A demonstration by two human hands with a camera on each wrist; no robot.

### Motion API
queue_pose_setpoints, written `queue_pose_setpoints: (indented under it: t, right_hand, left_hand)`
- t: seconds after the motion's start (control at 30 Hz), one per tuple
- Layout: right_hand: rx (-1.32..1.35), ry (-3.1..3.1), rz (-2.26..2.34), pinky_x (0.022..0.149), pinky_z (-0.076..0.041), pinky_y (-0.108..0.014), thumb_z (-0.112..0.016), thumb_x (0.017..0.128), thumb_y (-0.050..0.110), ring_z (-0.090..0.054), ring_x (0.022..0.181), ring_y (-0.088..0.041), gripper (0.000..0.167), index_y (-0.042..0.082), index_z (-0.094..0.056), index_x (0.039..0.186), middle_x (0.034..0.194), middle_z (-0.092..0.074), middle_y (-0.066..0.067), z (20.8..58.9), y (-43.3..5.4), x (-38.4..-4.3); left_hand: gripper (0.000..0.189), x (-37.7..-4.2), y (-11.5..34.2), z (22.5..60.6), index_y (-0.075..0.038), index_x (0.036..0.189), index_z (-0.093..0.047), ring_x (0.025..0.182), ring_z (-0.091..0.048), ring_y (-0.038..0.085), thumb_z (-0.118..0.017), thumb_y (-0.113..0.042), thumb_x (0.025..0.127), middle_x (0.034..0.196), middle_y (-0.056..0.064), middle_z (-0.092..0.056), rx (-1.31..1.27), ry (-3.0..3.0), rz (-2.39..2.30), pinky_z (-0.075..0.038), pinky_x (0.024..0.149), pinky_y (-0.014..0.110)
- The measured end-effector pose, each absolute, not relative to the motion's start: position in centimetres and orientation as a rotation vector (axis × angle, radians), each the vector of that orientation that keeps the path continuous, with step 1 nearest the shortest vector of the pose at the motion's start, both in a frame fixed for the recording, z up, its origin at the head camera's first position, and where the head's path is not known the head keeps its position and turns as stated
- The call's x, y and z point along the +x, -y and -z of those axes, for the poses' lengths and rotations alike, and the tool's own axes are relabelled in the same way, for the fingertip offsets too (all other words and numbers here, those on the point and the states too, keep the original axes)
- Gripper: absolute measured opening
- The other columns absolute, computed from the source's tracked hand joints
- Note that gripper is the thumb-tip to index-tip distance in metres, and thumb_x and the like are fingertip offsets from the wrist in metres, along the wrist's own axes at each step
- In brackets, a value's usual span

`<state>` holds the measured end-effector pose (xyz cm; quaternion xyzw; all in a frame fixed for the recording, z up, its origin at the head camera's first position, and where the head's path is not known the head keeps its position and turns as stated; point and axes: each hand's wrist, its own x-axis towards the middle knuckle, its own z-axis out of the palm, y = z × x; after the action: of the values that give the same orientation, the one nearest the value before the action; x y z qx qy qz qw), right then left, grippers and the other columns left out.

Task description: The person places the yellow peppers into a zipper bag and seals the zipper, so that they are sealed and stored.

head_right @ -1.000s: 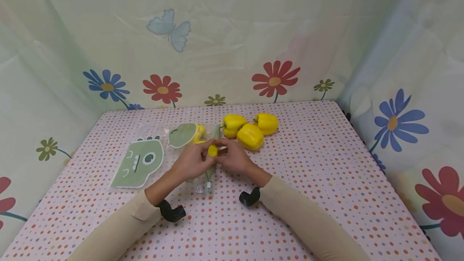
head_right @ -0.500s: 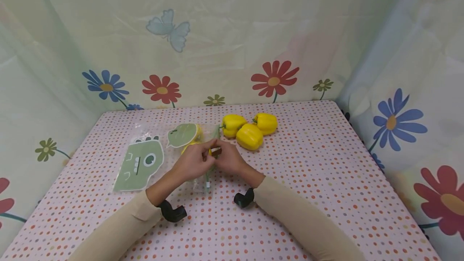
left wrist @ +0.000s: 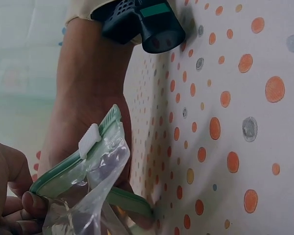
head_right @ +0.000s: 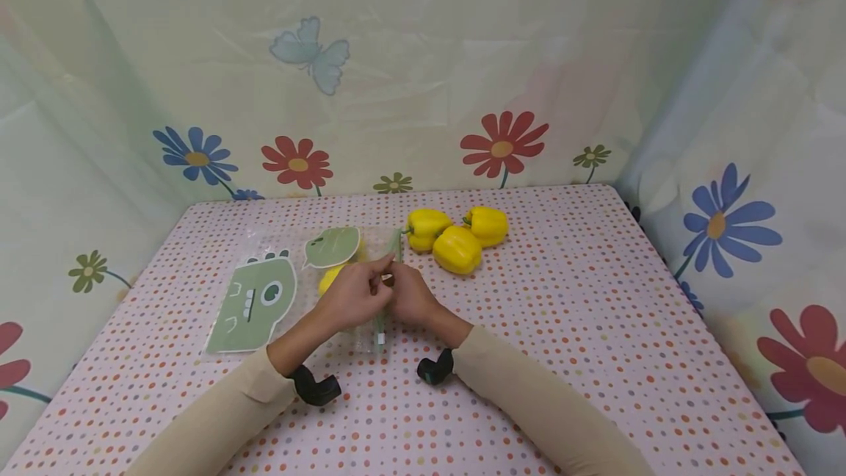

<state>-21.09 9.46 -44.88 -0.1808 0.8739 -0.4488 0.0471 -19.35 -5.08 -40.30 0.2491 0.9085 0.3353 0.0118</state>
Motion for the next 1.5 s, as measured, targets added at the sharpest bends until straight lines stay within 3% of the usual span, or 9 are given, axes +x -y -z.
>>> queue_pose_setpoints:
  t: [0.27,0.5,0.77,0.9,1.07,1.43,1.5]
  right_hand:
    - [-0.562,-2.658,1.358,0.097,-0.053,-0.043,-0.063,0.087,0.007,-0.063,0.116,-0.029,0.043,0.0,-0.058,0.129,0.127,-0.064,-0.012,44.7,-9.8,-20.8]
    - [-0.488,-2.653,1.399,0.09,-0.056,-0.038,-0.064,0.087,0.007,-0.065,0.113,-0.028,0.041,0.002,-0.062,0.127,0.121,-0.068,-0.01,44.8,-9.8,-20.6]
    - [-0.574,-2.686,1.42,0.099,-0.051,-0.044,-0.062,0.086,0.004,-0.065,0.113,-0.025,0.035,-0.001,-0.065,0.12,0.116,-0.07,-0.011,45.1,-9.4,-20.7]
    - [-0.59,-2.696,1.409,0.084,-0.054,-0.033,-0.061,0.086,0.006,-0.062,0.092,-0.015,0.026,0.001,-0.067,0.111,0.1,-0.071,-0.007,45.2,-9.1,-20.9]
    - [-0.657,-2.666,1.434,0.063,-0.045,-0.02,-0.059,0.089,0.006,-0.051,0.072,-0.01,0.013,0.001,-0.067,0.098,0.082,-0.062,-0.005,45.5,-8.8,-21.2]
    - [-0.701,-2.645,1.376,0.058,-0.04,-0.017,-0.057,0.09,0.007,-0.048,0.067,-0.008,0.009,0.002,-0.064,0.09,0.075,-0.055,0.0,45.6,-8.6,-21.4]
    - [-0.709,-2.636,1.339,0.06,-0.041,-0.018,-0.057,0.09,0.008,-0.048,0.068,-0.008,0.01,0.003,-0.064,0.093,0.076,-0.055,0.0,45.3,-8.8,-21.3]
  left_hand:
    - [0.063,-19.3,5.1,40.2,-0.003,0.144,-0.049,0.039,-0.022,0.005,-0.053,-0.014,0.082,0.046,-0.009,-0.031,0.771,-2.832,-1.037,-0.021,0.039,0.02]
    - [0.063,-19.3,5.1,40.2,-0.002,0.144,-0.048,0.04,-0.023,0.006,-0.054,-0.015,0.082,0.047,-0.009,-0.031,0.779,-2.832,-1.04,-0.022,0.039,0.02]
    - [0.064,-19.4,5.1,40.5,0.001,0.143,-0.048,0.039,-0.022,0.005,-0.052,-0.013,0.081,0.045,-0.01,-0.029,0.788,-2.82,-1.07,-0.021,0.038,0.02]
    - [0.064,-19.4,5.1,40.5,-0.001,0.143,-0.048,0.04,-0.021,0.005,-0.052,-0.013,0.081,0.045,-0.01,-0.029,0.787,-2.813,-1.067,-0.021,0.038,0.019]
    - [0.065,-19.4,5.0,40.5,-0.002,0.144,-0.048,0.04,-0.019,0.005,-0.052,-0.013,0.08,0.045,-0.01,-0.027,0.797,-2.819,-1.062,-0.019,0.038,0.02]
    - [0.065,-19.4,5.1,40.6,0.0,0.144,-0.048,0.041,-0.02,0.006,-0.052,-0.014,0.08,0.046,-0.009,-0.028,0.778,-2.803,-1.066,-0.019,0.039,0.02]
    - [0.065,-19.4,5.1,40.6,0.0,0.144,-0.048,0.041,-0.021,0.006,-0.052,-0.013,0.081,0.046,-0.009,-0.028,0.779,-2.806,-1.059,-0.02,0.039,0.02]
